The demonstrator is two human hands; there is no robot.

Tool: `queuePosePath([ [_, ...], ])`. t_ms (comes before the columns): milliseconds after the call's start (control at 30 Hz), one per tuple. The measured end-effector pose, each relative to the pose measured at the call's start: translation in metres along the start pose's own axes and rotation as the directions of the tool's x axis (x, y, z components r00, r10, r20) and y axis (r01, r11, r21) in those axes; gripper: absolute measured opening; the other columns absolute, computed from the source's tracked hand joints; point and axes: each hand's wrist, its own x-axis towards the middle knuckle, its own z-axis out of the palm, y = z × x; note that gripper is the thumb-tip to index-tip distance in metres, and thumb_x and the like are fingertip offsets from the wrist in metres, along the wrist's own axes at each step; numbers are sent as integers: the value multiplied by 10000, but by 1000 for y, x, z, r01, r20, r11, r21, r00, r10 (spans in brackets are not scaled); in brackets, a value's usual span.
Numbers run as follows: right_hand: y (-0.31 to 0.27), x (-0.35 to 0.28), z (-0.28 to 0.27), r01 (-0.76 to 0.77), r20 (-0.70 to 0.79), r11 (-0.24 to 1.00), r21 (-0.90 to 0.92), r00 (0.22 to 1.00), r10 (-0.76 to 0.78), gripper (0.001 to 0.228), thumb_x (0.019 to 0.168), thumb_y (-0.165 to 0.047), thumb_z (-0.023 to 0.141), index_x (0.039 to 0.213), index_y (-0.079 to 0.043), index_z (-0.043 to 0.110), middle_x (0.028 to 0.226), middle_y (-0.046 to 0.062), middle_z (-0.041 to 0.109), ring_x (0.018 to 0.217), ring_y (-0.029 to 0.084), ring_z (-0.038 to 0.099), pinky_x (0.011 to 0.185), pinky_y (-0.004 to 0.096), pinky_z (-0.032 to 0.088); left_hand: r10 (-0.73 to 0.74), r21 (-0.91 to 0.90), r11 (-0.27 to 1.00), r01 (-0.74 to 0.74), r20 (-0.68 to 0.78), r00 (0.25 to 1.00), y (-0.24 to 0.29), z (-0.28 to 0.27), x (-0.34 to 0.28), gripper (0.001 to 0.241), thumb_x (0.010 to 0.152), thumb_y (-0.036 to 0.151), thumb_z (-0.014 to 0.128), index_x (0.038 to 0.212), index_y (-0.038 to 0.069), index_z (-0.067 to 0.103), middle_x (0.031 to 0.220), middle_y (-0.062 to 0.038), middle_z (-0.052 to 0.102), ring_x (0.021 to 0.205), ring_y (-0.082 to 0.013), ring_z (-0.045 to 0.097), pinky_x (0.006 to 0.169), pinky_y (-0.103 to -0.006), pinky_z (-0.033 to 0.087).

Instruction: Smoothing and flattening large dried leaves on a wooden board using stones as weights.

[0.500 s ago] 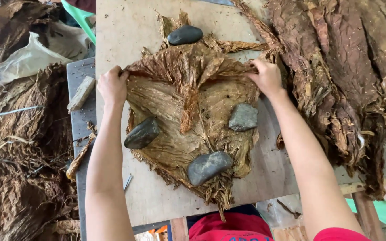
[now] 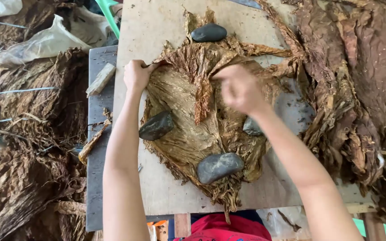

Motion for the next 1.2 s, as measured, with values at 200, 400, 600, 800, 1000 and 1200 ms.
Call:
queuePosePath([
  [200,-17,30,155,235,571,925,-298,820,-25,640,1254,-580,433,1769,-209,510,1856,76,474,1658,394,492,1344,628,422,-69,-88,994,66,-33,997,-46,16,32,435,887,685,956,948,262,877,852,-5,846,959,-302,864,842,-468,672],
  [400,2,31,197,168,615,929,-330,785,76,658,1164,-713,497,1731,-389,570,1876,-57,455,1712,379,411,1360,693,365,266,-178,960,-217,330,906,40,-126,-159,340,897,214,820,1179,32,764,1027,-253,804,1120,-500,794,949,-619,589],
  [600,-17,76,180,-41,804,932,-359,494,332,860,1114,-924,100,1738,-501,515,1871,-160,420,1769,317,289,1404,644,274,445,55,871,-488,331,832,-4,-103,-232,567,1059,351,830,1496,8,717,1362,-176,727,1295,-436,716,1069,-506,618],
  [800,-72,144,152,-470,807,812,-346,293,513,1424,738,-1105,-172,1750,-396,535,1547,103,755,1618,421,523,1272,649,432,156,-239,963,-124,120,980,-7,-94,-212,288,994,303,944,1249,174,914,1082,-119,902,1133,-371,849,1003,-480,647],
  [1000,-76,175,138,-548,836,775,-315,226,500,1439,830,-1002,-179,1743,-158,545,1722,149,622,1701,408,415,1505,515,184,235,-112,969,-222,120,965,12,-55,-178,255,1091,438,814,1200,227,906,1066,-78,903,1091,-324,862,977,-459,650],
  [1200,-61,163,150,-559,823,770,-307,251,510,1468,806,-1028,-196,1752,-169,527,1717,140,623,1678,441,432,1507,550,185,382,184,845,-502,449,808,42,-77,-241,969,993,509,861,1707,-40,503,1514,-329,649,1436,-540,632,1170,-588,593],
])
